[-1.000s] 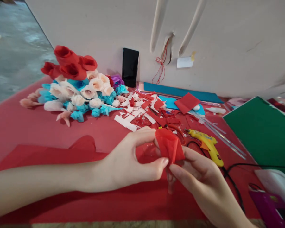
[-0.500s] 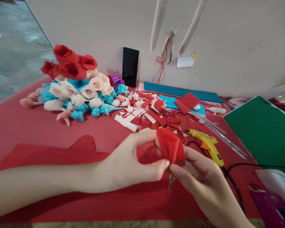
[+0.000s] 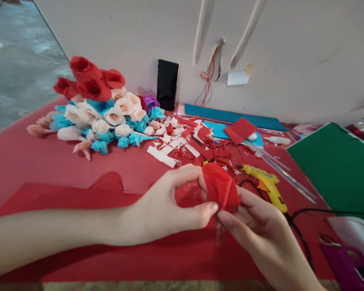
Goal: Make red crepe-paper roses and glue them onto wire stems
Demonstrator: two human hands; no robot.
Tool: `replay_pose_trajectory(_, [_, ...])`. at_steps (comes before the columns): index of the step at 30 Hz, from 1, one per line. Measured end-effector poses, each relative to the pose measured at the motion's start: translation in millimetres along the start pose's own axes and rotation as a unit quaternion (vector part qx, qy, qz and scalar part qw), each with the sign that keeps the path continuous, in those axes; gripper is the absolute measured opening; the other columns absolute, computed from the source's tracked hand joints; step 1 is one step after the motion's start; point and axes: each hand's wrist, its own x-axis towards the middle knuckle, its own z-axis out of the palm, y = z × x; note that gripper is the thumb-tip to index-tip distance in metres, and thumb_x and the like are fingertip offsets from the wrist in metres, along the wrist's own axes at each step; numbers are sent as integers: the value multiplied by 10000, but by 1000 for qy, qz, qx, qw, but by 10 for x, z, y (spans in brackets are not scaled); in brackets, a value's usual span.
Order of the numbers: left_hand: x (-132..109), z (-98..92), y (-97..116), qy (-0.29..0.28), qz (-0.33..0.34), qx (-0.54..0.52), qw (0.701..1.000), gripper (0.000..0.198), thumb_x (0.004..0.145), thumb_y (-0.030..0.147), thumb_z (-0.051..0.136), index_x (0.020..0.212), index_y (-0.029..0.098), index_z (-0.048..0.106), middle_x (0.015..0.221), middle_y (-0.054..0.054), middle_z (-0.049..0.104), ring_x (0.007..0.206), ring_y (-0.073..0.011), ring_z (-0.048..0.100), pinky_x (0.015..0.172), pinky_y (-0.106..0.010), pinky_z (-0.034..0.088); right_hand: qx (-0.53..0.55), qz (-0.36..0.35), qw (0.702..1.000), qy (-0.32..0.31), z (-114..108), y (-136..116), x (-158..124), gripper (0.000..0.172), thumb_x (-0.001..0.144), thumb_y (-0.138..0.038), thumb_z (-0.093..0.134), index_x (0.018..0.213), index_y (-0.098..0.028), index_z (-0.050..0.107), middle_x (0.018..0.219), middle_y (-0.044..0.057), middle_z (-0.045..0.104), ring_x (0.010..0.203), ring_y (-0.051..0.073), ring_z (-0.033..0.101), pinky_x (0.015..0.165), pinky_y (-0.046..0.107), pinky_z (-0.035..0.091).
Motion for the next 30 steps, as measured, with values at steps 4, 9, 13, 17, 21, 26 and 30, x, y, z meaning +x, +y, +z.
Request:
replay_pose_trajectory(4, [5,0,-21,1,-8,-8,1000,39,766,162,546,799,179,559,778,15,570,778,-119,533,789,-229,459,-17,-7,1000,-11,-5,2,8,120,763,-280,607,848,-200,581,703,-5,561,530,78,512,468,152,458])
replay_pose_trajectory(9, [9,-1,5,-5,-13,-1,1000,62,752,137,550,800,175,558,824,7,588,806,-129,534,805,-249,454,-18,-4,1000,-15,-24,13,-3,107,764,-271,606,836,-200,572,733,-6,587,540,75,539,476,144,467])
replay_pose_trajectory(13, [8,4,-9,4,-6,-1,1000,65,750,175,580,757,171,515,799,4,568,792,-127,526,788,-254,452,-11,-13,1000,-7,-37,1,-14,92,760,-239,618,830,-211,566,695,-32,591,540,69,547,482,130,477])
replay_pose_trajectory(17, [0,15,-66,59,58,-15,996,224,707,194,643,750,189,423,771,9,525,730,-113,510,692,-243,456,-14,-20,1000,9,-39,-10,-4,78,780,-258,605,824,-215,556,651,-42,572,540,70,541,461,127,464])
replay_pose_trajectory(21, [7,-13,-59,81,188,83,975,221,680,149,667,738,211,462,754,5,563,749,-141,516,731,-305,445,-11,11,1000,13,-43,17,-2,150,770,-311,615,807,-202,520,566,-50,506,481,69,493,420,141,431])
replay_pose_trajectory(26, [59,-105,24,110,313,278,901,121,697,198,663,779,258,597,618,20,551,633,-140,494,756,-355,425,14,22,1000,6,-28,13,-2,186,721,-299,664,807,-188,540,627,-29,554,479,67,483,414,145,433])
replay_pose_trajectory(30, [79,-165,8,105,367,349,856,122,698,261,681,818,256,656,588,17,547,658,-147,488,749,-349,416,46,53,997,-6,9,-40,-6,201,712,-320,668,815,-182,563,699,-4,599,491,81,521,450,172,475])
